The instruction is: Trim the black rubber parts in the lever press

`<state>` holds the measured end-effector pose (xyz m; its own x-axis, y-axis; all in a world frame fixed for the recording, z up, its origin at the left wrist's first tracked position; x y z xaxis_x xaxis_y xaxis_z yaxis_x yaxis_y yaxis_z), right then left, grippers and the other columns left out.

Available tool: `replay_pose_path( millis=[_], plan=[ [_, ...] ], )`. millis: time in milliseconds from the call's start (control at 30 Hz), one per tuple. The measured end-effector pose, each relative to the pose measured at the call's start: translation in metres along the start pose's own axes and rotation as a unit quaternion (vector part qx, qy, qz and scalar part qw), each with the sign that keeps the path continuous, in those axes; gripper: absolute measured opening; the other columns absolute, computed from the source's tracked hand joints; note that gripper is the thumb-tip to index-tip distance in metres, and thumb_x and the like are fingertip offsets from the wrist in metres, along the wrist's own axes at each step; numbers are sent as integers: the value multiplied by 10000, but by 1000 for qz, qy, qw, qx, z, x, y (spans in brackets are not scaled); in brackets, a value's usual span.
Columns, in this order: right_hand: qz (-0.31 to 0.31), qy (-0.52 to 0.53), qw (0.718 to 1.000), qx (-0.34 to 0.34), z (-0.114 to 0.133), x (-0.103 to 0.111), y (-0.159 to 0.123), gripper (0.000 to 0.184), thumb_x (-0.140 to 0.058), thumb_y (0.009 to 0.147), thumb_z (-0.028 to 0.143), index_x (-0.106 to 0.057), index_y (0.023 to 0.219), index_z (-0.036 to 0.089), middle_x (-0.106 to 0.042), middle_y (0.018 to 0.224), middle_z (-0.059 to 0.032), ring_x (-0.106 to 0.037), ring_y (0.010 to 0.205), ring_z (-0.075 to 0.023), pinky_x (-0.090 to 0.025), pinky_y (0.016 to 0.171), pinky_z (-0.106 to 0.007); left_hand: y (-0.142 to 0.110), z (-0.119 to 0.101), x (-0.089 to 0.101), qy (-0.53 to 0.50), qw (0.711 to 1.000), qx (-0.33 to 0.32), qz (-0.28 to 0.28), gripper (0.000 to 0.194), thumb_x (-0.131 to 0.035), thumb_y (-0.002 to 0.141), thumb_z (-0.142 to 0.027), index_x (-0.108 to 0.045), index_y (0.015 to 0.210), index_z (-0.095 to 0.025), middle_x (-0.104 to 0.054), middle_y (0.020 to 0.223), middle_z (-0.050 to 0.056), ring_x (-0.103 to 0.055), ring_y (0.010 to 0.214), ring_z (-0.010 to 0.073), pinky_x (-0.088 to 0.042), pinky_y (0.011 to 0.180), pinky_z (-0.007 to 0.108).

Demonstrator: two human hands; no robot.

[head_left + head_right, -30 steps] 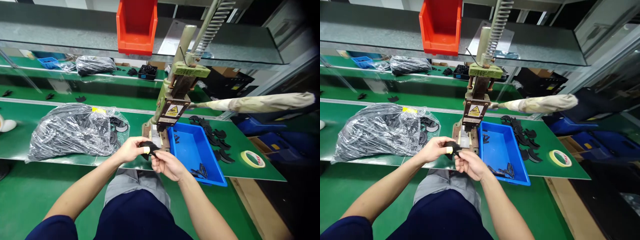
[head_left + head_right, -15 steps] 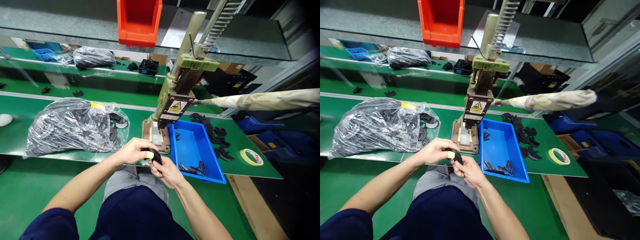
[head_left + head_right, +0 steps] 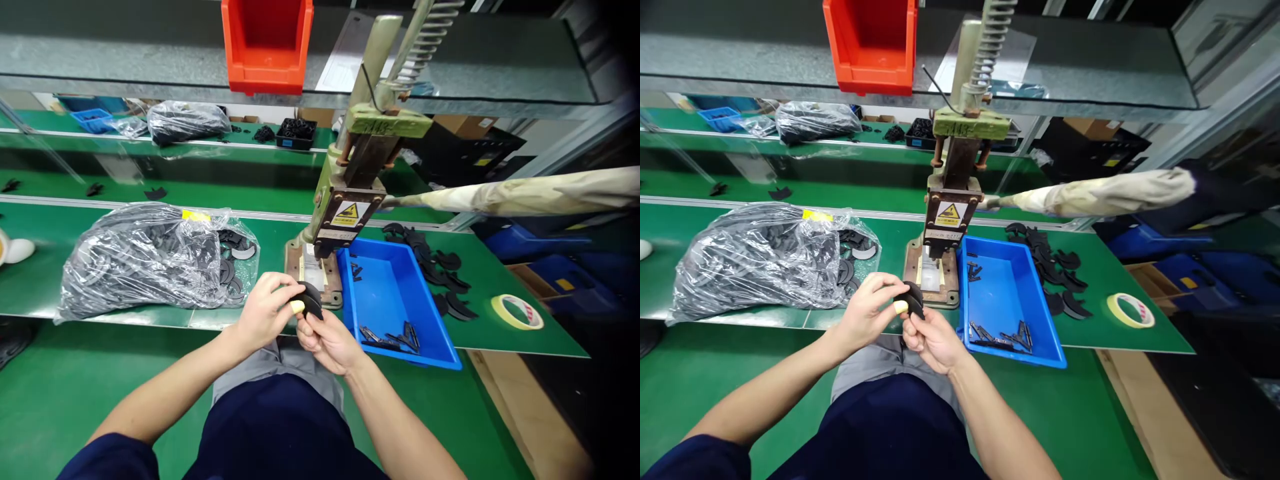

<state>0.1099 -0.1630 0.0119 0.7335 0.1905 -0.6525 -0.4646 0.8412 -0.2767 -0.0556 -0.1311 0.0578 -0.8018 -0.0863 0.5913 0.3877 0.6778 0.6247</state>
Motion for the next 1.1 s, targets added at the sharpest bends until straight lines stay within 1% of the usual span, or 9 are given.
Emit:
replay_pose_path(
  millis=[200,367,433,633,700,800,933,1033,1100],
  plan=[
    [15,-27,1000,-1,0,5,1,395,-787,746,483,-588,853,159,-460,611,64,-383,483,-36,-207,458,-195,3,4,7,-45,993,21,107,107,-540,972,-232,-629,958,-173,-677,948,69,-602,899,184,-489,807,311],
    [38,-90,995,13,0,5,-7,468,-788,701,574,-593,769,153,-437,537,66,-327,446,-47,-226,452,-228,17,1,21,-138,966,-108,191,146,-506,996,-241,-622,940,-172,-699,889,68,-626,847,165,-483,797,278],
    [18,-121,991,49,-1,6,-10,426,-769,743,537,-570,713,162,-452,549,54,-353,483,-53,-245,484,-235,22,-4,25,-134,965,-123,189,154,-509,997,-246,-629,941,-167,-705,882,73,-631,834,165,-481,784,271],
    [6,-171,982,83,1,6,-12,369,-686,834,503,-548,730,178,-451,588,46,-361,518,-63,-241,488,-240,26,-15,27,-93,980,-38,173,167,-556,973,-256,-662,889,-158,-692,830,58,-636,789,157,-498,776,268],
    [21,-173,981,81,4,3,-12,386,-646,844,560,-559,807,185,-424,583,60,-334,486,-58,-242,469,-236,25,-13,28,-122,982,-13,146,144,-610,945,-283,-683,965,-160,-704,946,85,-651,921,184,-511,852,292],
    [53,-194,976,81,8,-1,-11,457,-635,819,627,-585,861,174,-417,563,65,-341,447,-57,-272,445,-235,22,-7,32,-181,973,53,130,360,-707,874,-329,-650,1194,-174,-673,1163,120,-636,1062,219,-528,893,323],
    [79,-266,956,100,12,2,-8,498,-593,837,641,-636,883,147,-493,552,29,-423,426,-84,-343,409,-239,15,-2,33,-238,946,135,173,215,-692,881,-319,-689,1023,-158,-715,941,57,-666,806,156,-548,743,266],
    [39,-344,923,167,17,10,-8,431,-659,847,512,-651,1120,179,-682,882,-77,-608,655,-135,-523,575,-287,8,1,32,-182,971,109,109,115,-661,904,-263,-677,854,-160,-710,834,38,-668,757,140,-545,713,246],
    [-11,-398,886,240,20,15,-10,493,-744,803,385,-607,1256,247,-660,1169,-107,-646,917,-179,-565,784,-344,4,3,31,-122,990,32,69,64,-620,924,-197,-679,914,-173,-729,866,49,-689,799,145,-561,740,252]
  ],
)
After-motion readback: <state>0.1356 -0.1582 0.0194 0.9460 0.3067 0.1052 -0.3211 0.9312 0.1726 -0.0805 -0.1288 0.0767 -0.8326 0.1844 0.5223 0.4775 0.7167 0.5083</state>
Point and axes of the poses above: each hand's wrist, its own y-axis towards the middle knuckle, its own x-axis out of the back of the hand, z = x × y, the point moved 1 cm from there along y, towards the middle knuckle
